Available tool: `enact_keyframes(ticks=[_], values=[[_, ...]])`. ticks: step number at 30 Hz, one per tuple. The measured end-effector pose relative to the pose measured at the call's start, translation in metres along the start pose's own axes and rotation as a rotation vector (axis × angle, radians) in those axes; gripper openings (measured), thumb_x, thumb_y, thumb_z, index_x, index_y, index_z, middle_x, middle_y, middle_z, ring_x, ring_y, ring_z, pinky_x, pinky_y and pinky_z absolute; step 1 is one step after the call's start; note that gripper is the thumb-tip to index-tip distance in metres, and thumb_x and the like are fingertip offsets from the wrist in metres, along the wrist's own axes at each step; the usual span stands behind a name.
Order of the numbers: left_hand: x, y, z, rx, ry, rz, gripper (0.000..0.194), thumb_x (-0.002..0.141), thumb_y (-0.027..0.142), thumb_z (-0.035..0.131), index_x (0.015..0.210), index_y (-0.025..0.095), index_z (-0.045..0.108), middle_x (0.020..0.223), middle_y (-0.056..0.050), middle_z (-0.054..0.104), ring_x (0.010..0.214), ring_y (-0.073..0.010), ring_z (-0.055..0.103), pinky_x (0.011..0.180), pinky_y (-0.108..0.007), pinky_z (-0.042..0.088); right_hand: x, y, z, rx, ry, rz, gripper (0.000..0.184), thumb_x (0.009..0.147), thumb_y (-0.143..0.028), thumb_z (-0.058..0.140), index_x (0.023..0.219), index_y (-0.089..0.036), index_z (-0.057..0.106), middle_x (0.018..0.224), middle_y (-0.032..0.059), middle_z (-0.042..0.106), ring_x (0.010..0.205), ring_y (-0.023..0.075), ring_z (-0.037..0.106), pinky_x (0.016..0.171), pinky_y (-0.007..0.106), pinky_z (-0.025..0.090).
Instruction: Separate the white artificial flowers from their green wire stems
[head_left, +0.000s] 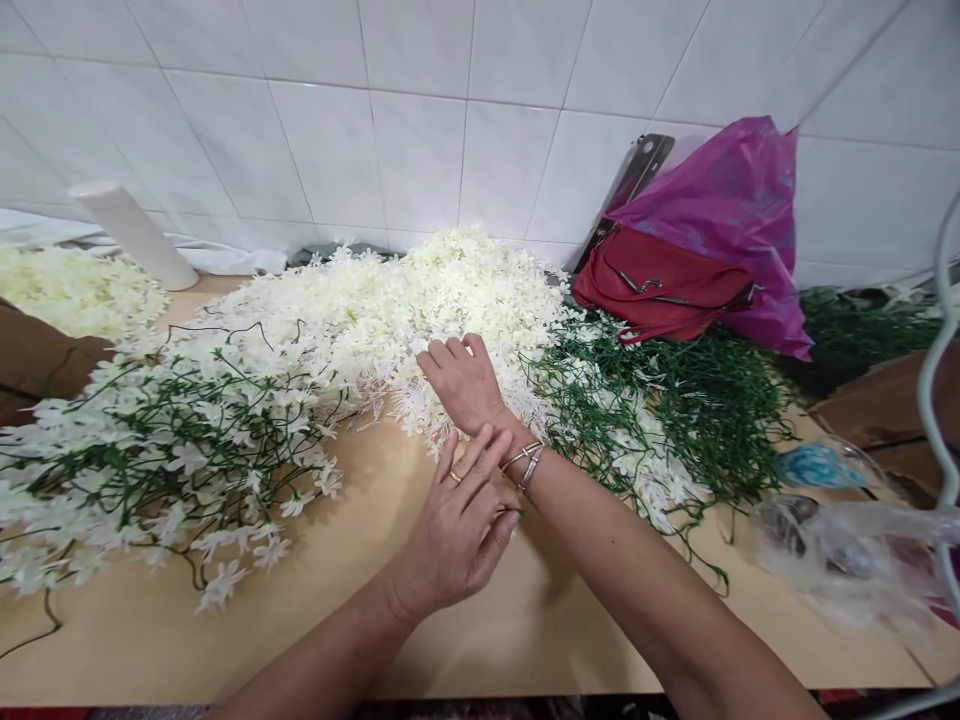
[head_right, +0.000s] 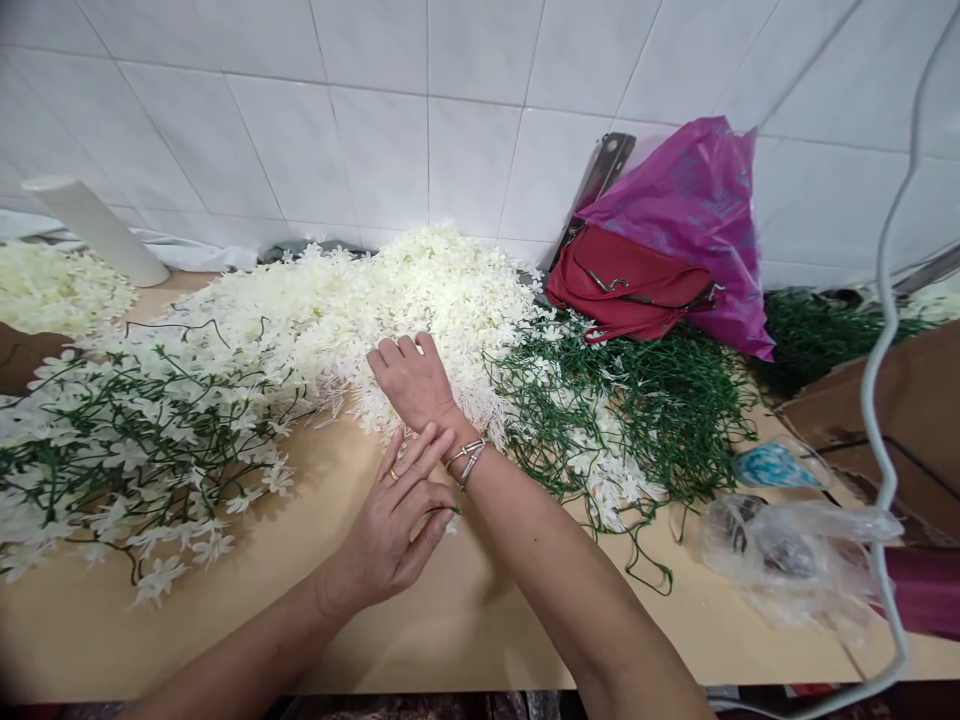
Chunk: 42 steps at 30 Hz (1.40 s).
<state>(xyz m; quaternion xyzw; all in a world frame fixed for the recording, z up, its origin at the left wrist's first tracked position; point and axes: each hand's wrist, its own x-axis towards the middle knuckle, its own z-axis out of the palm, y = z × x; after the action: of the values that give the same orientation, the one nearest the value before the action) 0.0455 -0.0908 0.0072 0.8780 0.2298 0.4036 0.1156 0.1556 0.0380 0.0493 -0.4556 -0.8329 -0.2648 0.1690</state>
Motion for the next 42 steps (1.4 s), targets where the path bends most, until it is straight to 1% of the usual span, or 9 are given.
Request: enact_keyframes(ticks=[3, 6, 10, 12, 14, 18, 23, 28, 42], values=[[-0.002, -0.002, -0.003, -0.201, 0.027, -0.004, 0.011, 0.100, 0.011, 0.054, 0.107, 0.018, 0.059, 0.154, -0.021, 0.058, 0.151, -0.0326, 0.047, 0.124, -0.054, 0.038, 0.005, 0.007, 0.007, 0.037, 0.027, 0.060, 0.030, 0.104, -0.001, 0.041, 0.105, -0.018, 0.066, 0.099, 0.0087, 0.071, 0.090, 0.0259, 0.057, 0.088, 0.042, 0.037], [-0.003, -0.008, -0.008, -0.453, 0.155, -0.172, 0.017, 0.102, 0.011, 0.051, 0.114, 0.021, 0.058, 0.134, -0.015, 0.073, 0.125, -0.0232, 0.071, 0.103, -0.037, 0.057, 0.005, 0.016, 0.012, 0.229, 0.063, 0.200, 0.027, 0.102, -0.001, 0.047, 0.102, -0.019, 0.067, 0.096, 0.0079, 0.071, 0.088, 0.0244, 0.058, 0.086, 0.040, 0.039], [-0.002, -0.026, -0.013, -0.500, 0.410, -0.568, 0.013, 0.106, 0.023, 0.054, 0.112, 0.023, 0.065, 0.123, -0.010, 0.074, 0.109, -0.0207, 0.075, 0.096, -0.033, 0.058, -0.012, 0.016, 0.002, 0.932, 0.219, 0.482, 0.015, 0.092, -0.007, 0.065, 0.089, -0.021, 0.067, 0.088, 0.0007, 0.069, 0.085, 0.0190, 0.062, 0.084, 0.035, 0.045], [-0.001, -0.036, -0.013, -0.523, 0.498, -0.723, 0.014, 0.106, 0.031, 0.057, 0.109, 0.022, 0.067, 0.118, -0.008, 0.074, 0.098, -0.0188, 0.075, 0.089, -0.031, 0.058, -0.028, 0.008, -0.006, 1.324, 0.209, 0.645, 0.010, 0.085, -0.017, 0.076, 0.087, -0.022, 0.068, 0.080, -0.0023, 0.066, 0.076, 0.0166, 0.060, 0.076, 0.032, 0.046], [-0.001, -0.043, -0.013, -0.550, 0.530, -0.808, 0.017, 0.104, 0.036, 0.061, 0.106, 0.020, 0.068, 0.107, -0.007, 0.074, 0.089, -0.0172, 0.074, 0.083, -0.028, 0.056, -0.046, -0.002, -0.014, 1.584, 0.157, 0.770, 0.014, 0.079, -0.025, 0.082, 0.085, -0.023, 0.069, 0.074, -0.0043, 0.062, 0.069, 0.0144, 0.054, 0.067, 0.028, 0.044], [-0.001, -0.047, -0.012, -0.585, 0.487, -0.849, 0.020, 0.100, 0.038, 0.066, 0.099, 0.019, 0.069, 0.086, -0.003, 0.072, 0.084, -0.0164, 0.070, 0.079, -0.026, 0.053, -0.072, -0.021, -0.016, 1.805, 0.178, 0.978, 0.021, 0.071, -0.028, 0.089, 0.079, -0.024, 0.070, 0.072, -0.0045, 0.064, 0.067, 0.0124, 0.055, 0.066, 0.026, 0.046], [-0.002, -0.044, -0.011, -0.611, 0.436, -0.877, 0.019, 0.098, 0.037, 0.069, 0.098, 0.018, 0.070, 0.084, -0.003, 0.073, 0.081, -0.0156, 0.068, 0.078, -0.025, 0.052, -0.081, -0.027, -0.007, 1.874, 0.217, 1.030, 0.028, 0.068, -0.032, 0.093, 0.078, -0.025, 0.069, 0.072, -0.0048, 0.066, 0.066, 0.0125, 0.059, 0.068, 0.026, 0.052], [-0.003, -0.043, -0.013, -0.605, 0.407, -0.889, 0.018, 0.100, 0.036, 0.067, 0.097, 0.018, 0.071, 0.085, -0.003, 0.073, 0.081, -0.0152, 0.068, 0.078, -0.025, 0.053, -0.085, -0.027, -0.001, 1.829, 0.126, 0.972, 0.020, 0.075, -0.029, 0.089, 0.081, -0.025, 0.070, 0.076, -0.0036, 0.068, 0.069, 0.0130, 0.060, 0.066, 0.026, 0.052], [-0.006, -0.047, -0.008, -0.523, 0.368, -0.916, 0.015, 0.099, 0.034, 0.069, 0.097, 0.019, 0.072, 0.087, -0.003, 0.074, 0.080, -0.0152, 0.069, 0.076, -0.024, 0.054, -0.089, -0.028, -0.008, 1.757, 0.074, 0.933, 0.019, 0.081, -0.030, 0.088, 0.082, -0.025, 0.070, 0.076, -0.0025, 0.071, 0.071, 0.0151, 0.066, 0.071, 0.030, 0.058]])
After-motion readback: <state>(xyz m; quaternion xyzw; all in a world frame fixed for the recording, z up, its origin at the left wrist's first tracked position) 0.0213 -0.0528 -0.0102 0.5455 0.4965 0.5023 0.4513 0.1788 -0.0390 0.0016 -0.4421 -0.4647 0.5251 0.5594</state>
